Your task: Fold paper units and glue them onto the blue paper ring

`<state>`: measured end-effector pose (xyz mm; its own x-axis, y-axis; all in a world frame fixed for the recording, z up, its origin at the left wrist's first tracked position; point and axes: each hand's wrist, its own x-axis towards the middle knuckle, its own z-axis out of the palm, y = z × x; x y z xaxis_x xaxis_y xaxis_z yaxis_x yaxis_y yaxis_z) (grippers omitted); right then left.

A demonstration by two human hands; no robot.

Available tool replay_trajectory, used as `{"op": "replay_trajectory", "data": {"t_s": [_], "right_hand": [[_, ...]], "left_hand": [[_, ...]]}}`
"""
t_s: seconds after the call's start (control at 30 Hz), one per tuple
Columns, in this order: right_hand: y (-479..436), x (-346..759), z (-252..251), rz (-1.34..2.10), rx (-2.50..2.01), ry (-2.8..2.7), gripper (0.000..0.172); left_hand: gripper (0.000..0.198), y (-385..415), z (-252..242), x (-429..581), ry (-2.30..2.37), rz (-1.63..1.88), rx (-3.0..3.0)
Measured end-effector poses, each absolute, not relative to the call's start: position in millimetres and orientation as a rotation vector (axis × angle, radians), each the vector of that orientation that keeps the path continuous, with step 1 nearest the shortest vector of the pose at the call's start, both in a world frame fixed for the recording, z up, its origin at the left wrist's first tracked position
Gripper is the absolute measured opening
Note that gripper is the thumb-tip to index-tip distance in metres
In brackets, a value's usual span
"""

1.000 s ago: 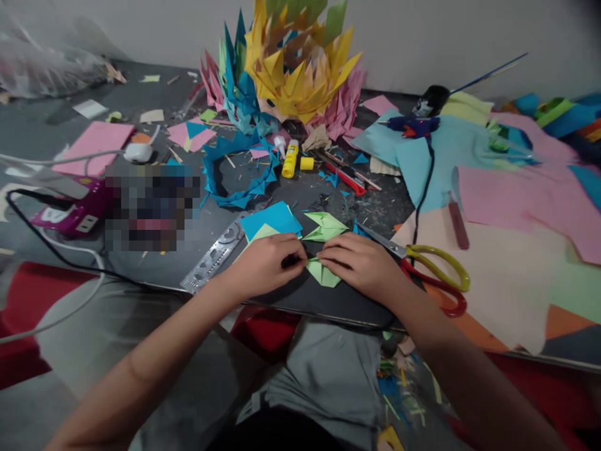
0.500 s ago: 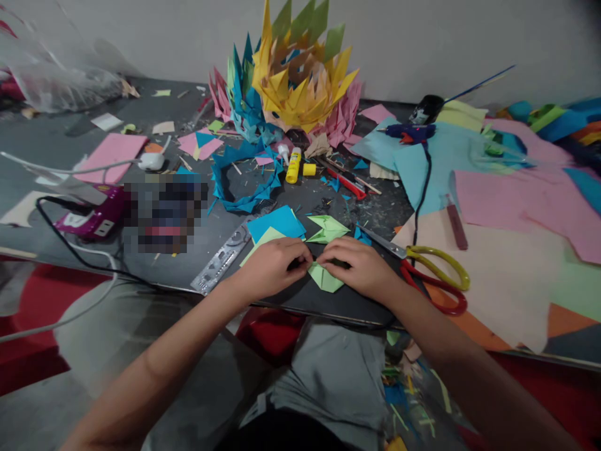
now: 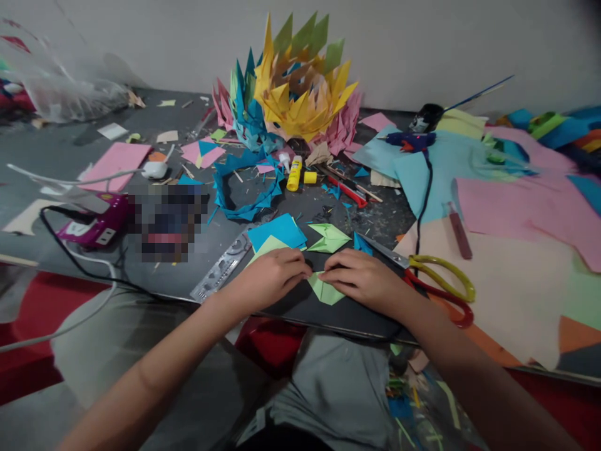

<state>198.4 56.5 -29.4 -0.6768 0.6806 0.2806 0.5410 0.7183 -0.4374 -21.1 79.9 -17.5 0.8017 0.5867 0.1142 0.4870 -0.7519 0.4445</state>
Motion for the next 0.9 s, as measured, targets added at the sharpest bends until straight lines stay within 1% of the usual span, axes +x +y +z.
{"op": "replay_trajectory", "data": {"t_s": [0.23, 0.33, 0.4, 0.5, 0.57, 0.8, 0.9], "right_hand": [[55.1, 199.0, -31.8, 0.385, -0.971, -2.525, 0.022], [55.1, 198.7, -31.5, 0.377, -0.971, -2.552, 0.023], [54.8, 197.7, -29.3, 0.390, -0.986, -2.556, 0.023], [53.4, 195.8, -25.1, 0.406, -1.054, -2.547, 0.023], [52.0, 194.7, -23.1, 0.413, -1.107, -2.544, 0.023], [50.9, 194.8, -25.3, 0.421, -1.134, -2.510, 0.023], [53.0, 195.8, -27.0, 0.423, -1.103, -2.499, 0.025]], "left_hand": [[0.019, 68.0, -2.8, -24.4, 0.930, 0.283, 2.858], [0.022, 55.5, -0.8, -19.5, 0.985, 0.412, 2.831], [0.022, 45.9, -4.1, -15.9, 0.922, 0.504, 2.783], [0.030, 35.9, -10.7, -14.0, 0.926, 0.499, 2.734], [0.031, 33.9, -13.3, -15.2, 0.979, 0.460, 2.707], [0.025, 36.9, -12.7, -16.9, 1.011, 0.505, 2.729], [0.024, 37.1, -11.1, -15.4, 0.999, 0.454, 2.771]]}}
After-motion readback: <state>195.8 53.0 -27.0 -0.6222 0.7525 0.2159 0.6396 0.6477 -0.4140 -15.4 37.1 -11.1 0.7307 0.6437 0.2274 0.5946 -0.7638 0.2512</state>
